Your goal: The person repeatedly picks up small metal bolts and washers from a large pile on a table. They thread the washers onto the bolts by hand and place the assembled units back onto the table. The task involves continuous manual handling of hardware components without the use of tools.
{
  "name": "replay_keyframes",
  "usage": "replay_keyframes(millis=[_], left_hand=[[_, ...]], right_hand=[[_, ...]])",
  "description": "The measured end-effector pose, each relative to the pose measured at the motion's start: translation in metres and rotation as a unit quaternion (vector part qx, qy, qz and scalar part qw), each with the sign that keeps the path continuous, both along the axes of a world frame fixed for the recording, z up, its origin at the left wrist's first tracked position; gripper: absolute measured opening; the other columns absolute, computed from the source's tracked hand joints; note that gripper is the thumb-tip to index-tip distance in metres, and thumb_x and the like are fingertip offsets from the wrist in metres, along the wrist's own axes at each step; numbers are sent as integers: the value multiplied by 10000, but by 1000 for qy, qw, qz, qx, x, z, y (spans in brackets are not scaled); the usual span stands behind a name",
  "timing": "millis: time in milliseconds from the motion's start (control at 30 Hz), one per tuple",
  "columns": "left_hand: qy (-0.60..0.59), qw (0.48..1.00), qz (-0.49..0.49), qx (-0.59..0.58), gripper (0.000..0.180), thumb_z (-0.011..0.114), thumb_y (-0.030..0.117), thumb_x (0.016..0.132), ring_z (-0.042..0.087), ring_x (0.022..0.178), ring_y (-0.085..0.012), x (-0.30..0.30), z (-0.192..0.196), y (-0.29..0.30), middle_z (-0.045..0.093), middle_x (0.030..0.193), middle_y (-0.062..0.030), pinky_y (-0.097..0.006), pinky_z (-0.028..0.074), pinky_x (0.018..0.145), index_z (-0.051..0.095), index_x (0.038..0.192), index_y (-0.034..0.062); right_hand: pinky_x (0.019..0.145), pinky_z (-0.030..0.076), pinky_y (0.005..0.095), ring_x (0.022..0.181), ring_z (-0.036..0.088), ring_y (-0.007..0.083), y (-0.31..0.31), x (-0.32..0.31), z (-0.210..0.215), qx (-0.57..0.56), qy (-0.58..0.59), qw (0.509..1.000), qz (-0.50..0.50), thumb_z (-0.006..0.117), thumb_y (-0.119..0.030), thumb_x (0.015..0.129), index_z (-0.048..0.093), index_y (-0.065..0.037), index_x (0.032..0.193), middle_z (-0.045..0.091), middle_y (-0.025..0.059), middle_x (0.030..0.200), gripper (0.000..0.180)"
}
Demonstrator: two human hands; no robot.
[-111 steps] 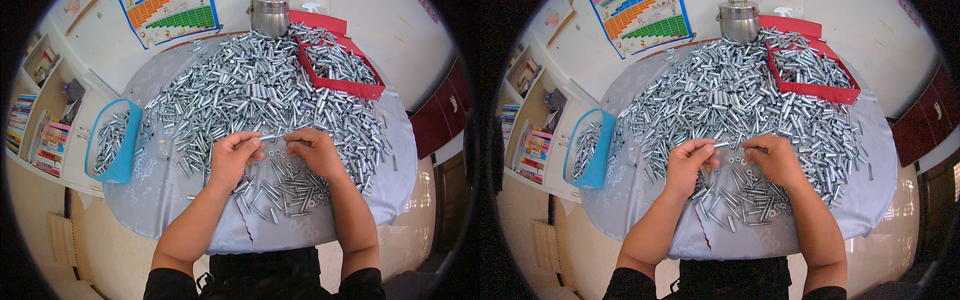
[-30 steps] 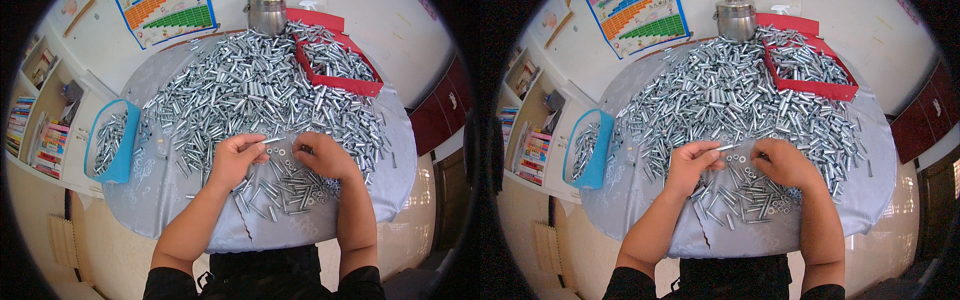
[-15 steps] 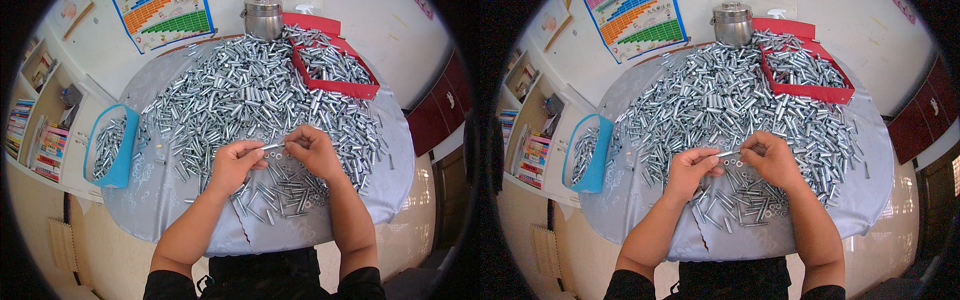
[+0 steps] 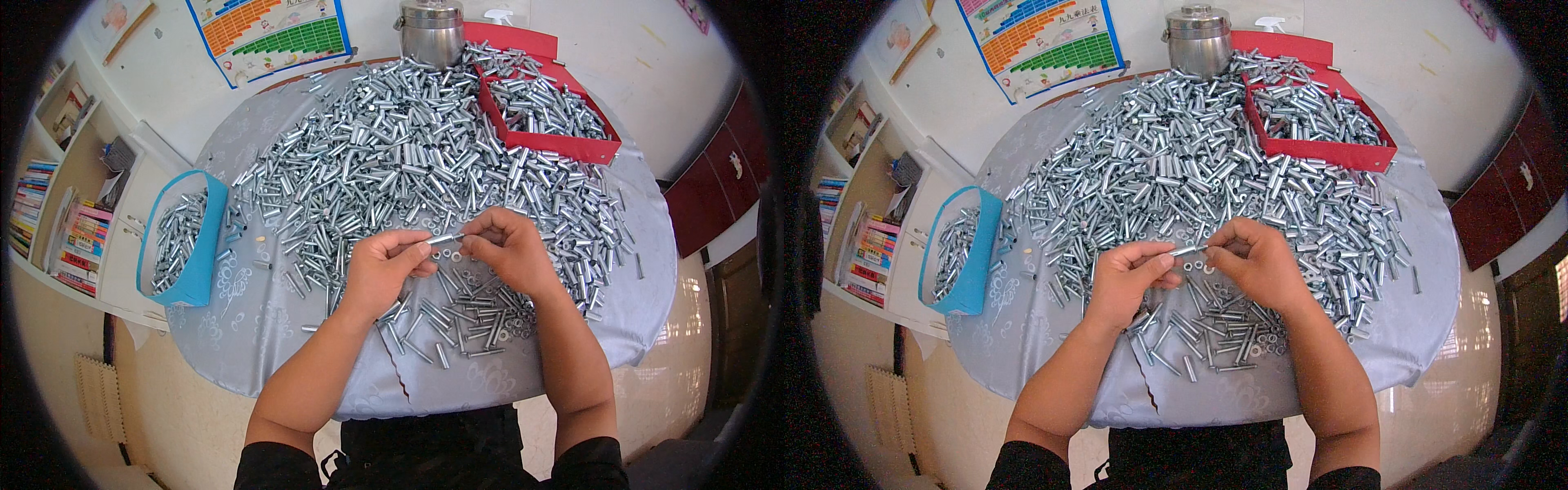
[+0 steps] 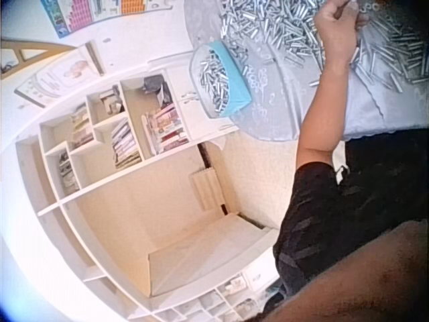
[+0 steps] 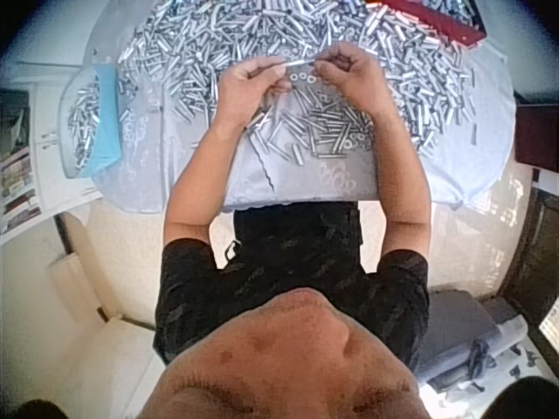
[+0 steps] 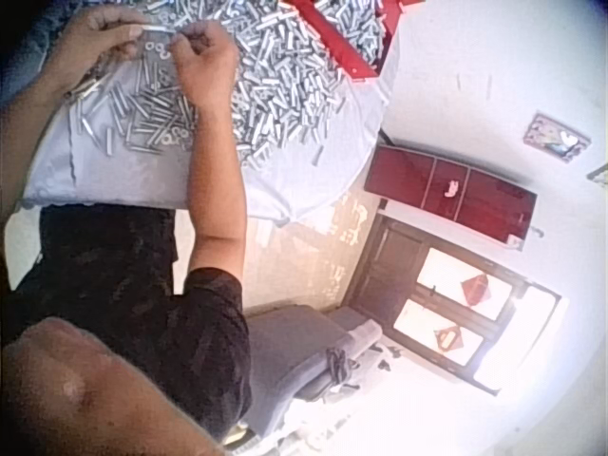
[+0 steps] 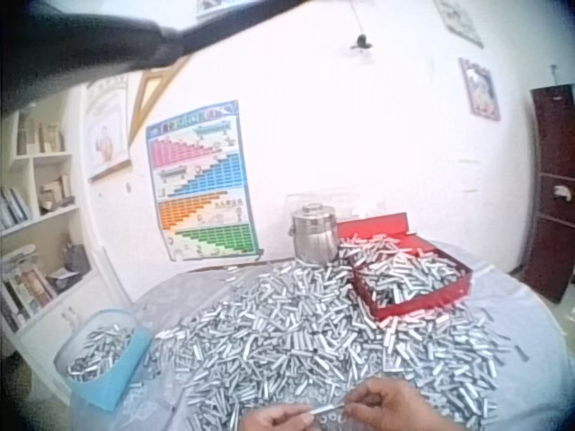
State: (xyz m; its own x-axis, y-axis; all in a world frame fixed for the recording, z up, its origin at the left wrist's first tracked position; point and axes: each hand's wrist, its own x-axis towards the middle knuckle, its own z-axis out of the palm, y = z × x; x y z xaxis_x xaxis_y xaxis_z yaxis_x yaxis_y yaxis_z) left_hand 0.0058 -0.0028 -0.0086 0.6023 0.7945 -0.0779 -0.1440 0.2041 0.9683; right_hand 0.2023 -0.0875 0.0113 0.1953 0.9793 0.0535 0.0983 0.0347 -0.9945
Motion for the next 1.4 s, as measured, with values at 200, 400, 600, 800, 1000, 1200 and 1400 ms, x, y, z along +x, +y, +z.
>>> replay_keyframes(millis=[200, 400, 600, 800, 1000, 1200, 1400], left_hand=[[-4, 1000, -10, -1, 221, 626, 38, 893, 689, 757, -196, 0, 0, -1, 698, 957, -149, -304, 587, 689, 637, 1093, -57], [0, 1000, -25, -5, 227, 626, 57, 897, 690, 755, -199, -1, 3, 0, 697, 950, -148, -307, 585, 687, 637, 1094, -55], [-10, 1000, -13, -19, 220, 627, 54, 894, 690, 748, -188, -1, 3, 2, 701, 961, -148, -306, 585, 679, 643, 1092, -41], [-12, 1000, 0, -24, 216, 634, 46, 886, 689, 753, -182, -1, 3, 2, 704, 965, -150, -302, 582, 680, 648, 1087, -32], [-12, 1000, -6, -27, 220, 633, 48, 886, 688, 758, -182, -1, 2, 2, 704, 966, -148, -303, 579, 691, 647, 1090, -32], [-11, 1000, -6, -29, 225, 630, 47, 887, 686, 759, -181, -1, 3, 2, 702, 972, -147, -299, 578, 694, 645, 1095, -36], [-11, 1000, -2, -24, 226, 630, 39, 885, 685, 758, -181, -1, 4, 1, 701, 966, -150, -293, 578, 693, 644, 1096, -42]], right_hand=[[692, 509, 239, 783, 644, 114, -1, -3, 4, 18, 8, 1000, -5, 663, 5, 843, 625, 36, 948, 665, 53, 824, 116], [694, 505, 241, 783, 638, 99, -1, 4, 4, -9, -17, 999, 32, 685, -21, 839, 655, 39, 987, 676, 50, 848, 163], [659, 495, 286, 725, 634, 159, -2, 11, 5, 5, -146, 989, 5, 716, -66, 793, 684, -6, 952, 675, 73, 813, 173], [747, 481, 375, 832, 597, 280, -3, 28, -2, 100, -461, 879, 63, 725, -68, 705, 716, -64, 888, 621, 98, 820, 184], [779, 475, 407, 859, 592, 310, -4, 24, -3, 83, -476, 873, 68, 695, -97, 728, 700, -59, 913, 606, 119, 817, 189], [738, 493, 315, 804, 630, 204, -1, 10, 2, 53, -224, 973, -38, 686, -71, 814, 672, -18, 1005, 672, 98, 887, 199], [743, 489, 271, 798, 605, 119, 0, 6, 3, 16, -129, 991, -11, 674, -60, 851, 668, -6, 1033, 678, 57, 892, 190]])
